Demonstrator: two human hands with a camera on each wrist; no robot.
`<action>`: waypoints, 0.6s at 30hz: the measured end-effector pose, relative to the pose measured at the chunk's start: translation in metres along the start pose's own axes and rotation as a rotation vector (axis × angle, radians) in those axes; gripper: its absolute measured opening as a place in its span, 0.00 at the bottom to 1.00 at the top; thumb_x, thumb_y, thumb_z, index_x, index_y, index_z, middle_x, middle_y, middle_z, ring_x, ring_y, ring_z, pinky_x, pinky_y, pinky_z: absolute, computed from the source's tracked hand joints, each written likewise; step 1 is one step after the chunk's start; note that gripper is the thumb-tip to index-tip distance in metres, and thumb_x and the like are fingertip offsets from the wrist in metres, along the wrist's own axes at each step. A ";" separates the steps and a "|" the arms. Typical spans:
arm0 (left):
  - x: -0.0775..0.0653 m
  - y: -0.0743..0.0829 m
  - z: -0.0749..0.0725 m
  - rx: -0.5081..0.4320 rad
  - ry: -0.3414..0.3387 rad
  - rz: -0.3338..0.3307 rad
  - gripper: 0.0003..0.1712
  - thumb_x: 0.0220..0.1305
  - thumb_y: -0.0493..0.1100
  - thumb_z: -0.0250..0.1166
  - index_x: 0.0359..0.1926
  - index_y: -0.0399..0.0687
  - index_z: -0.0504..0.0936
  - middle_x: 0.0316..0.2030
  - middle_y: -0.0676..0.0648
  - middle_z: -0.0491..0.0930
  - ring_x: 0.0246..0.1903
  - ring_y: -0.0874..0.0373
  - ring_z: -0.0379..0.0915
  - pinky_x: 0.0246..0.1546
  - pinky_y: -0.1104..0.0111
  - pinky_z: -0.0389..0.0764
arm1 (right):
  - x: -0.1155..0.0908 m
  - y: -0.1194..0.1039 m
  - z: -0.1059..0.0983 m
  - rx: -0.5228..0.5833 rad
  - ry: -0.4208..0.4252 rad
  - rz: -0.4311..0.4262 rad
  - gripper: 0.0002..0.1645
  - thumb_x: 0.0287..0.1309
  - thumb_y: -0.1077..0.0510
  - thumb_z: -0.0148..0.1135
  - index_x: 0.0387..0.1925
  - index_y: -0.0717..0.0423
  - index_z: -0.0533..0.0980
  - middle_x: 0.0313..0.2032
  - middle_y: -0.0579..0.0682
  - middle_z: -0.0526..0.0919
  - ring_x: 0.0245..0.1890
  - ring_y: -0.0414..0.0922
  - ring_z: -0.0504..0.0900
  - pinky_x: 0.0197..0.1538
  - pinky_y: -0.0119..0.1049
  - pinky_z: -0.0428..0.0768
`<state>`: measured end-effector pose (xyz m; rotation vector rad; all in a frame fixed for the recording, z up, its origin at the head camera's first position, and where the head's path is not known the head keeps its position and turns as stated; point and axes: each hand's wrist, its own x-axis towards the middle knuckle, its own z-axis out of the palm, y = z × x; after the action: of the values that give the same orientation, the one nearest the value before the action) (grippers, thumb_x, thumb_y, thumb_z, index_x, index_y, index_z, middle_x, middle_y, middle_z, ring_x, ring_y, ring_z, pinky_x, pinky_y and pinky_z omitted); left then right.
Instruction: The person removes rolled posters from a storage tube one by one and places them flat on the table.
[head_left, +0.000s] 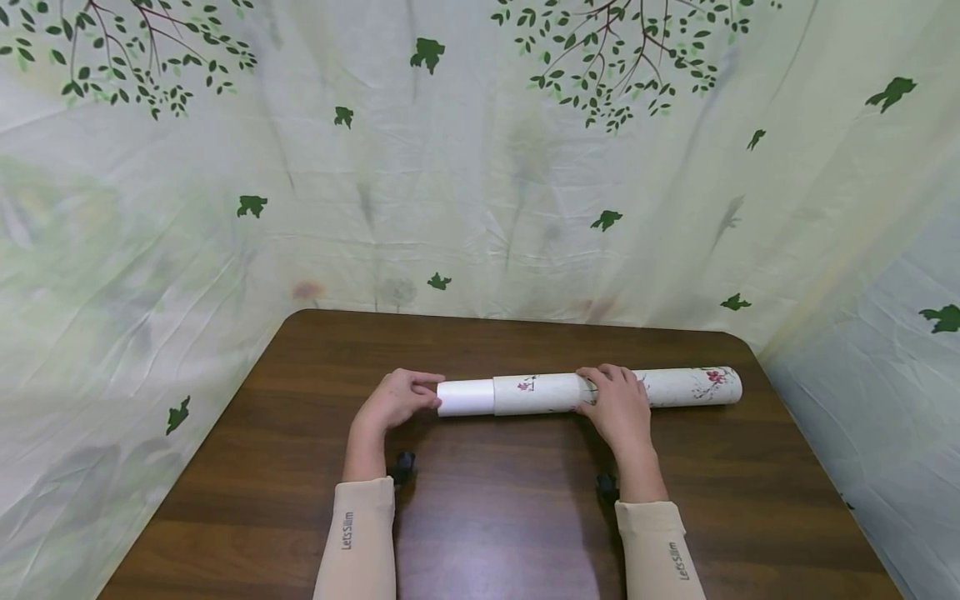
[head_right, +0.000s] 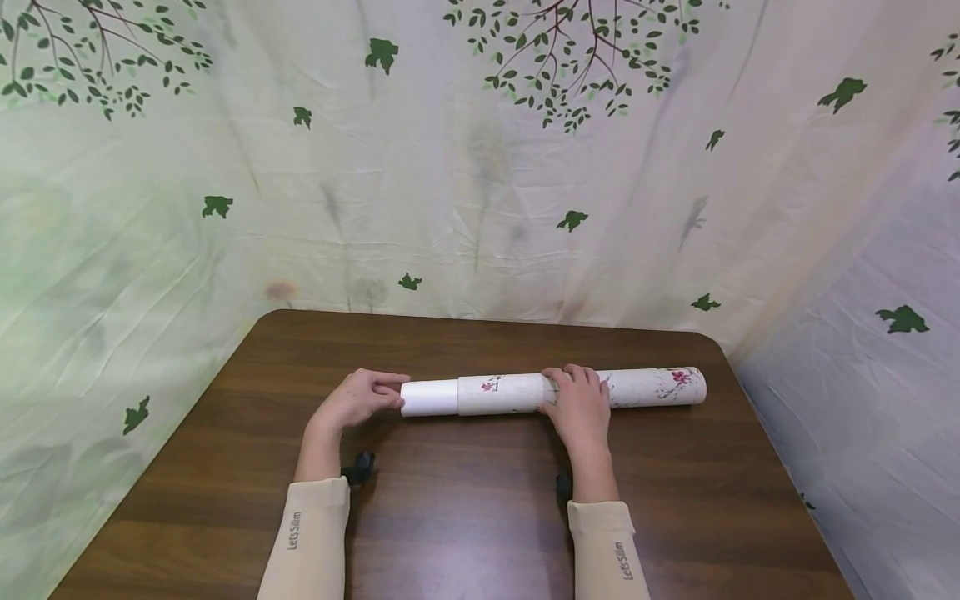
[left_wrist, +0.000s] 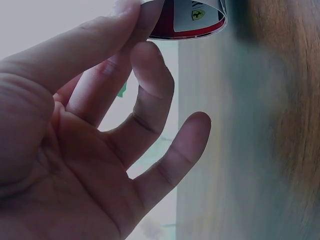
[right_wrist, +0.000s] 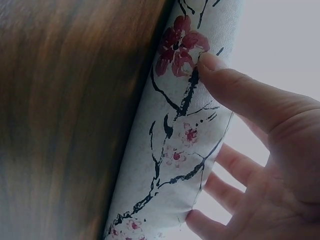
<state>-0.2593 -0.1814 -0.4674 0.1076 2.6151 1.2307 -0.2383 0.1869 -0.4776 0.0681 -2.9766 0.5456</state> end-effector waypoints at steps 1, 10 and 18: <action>0.000 0.000 0.000 0.004 0.000 0.004 0.26 0.66 0.38 0.73 0.65 0.48 0.85 0.43 0.44 0.93 0.45 0.56 0.89 0.39 0.70 0.77 | 0.000 0.000 0.000 -0.003 -0.002 -0.001 0.35 0.61 0.51 0.78 0.68 0.45 0.78 0.71 0.63 0.74 0.75 0.66 0.65 0.77 0.73 0.57; -0.002 -0.002 -0.003 0.014 0.002 0.016 0.26 0.66 0.38 0.72 0.66 0.47 0.85 0.43 0.43 0.93 0.46 0.55 0.89 0.39 0.70 0.77 | -0.002 0.002 -0.004 -0.004 -0.006 -0.004 0.35 0.61 0.52 0.78 0.69 0.45 0.78 0.71 0.64 0.74 0.75 0.67 0.65 0.76 0.73 0.57; -0.002 -0.004 -0.006 0.019 -0.003 0.010 0.27 0.65 0.39 0.73 0.66 0.48 0.85 0.43 0.44 0.93 0.45 0.55 0.88 0.38 0.70 0.75 | -0.002 0.004 -0.004 -0.006 -0.006 -0.008 0.35 0.61 0.52 0.78 0.69 0.46 0.78 0.71 0.64 0.74 0.75 0.67 0.65 0.76 0.72 0.58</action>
<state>-0.2583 -0.1883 -0.4664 0.1259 2.6271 1.2076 -0.2365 0.1921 -0.4754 0.0812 -2.9822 0.5363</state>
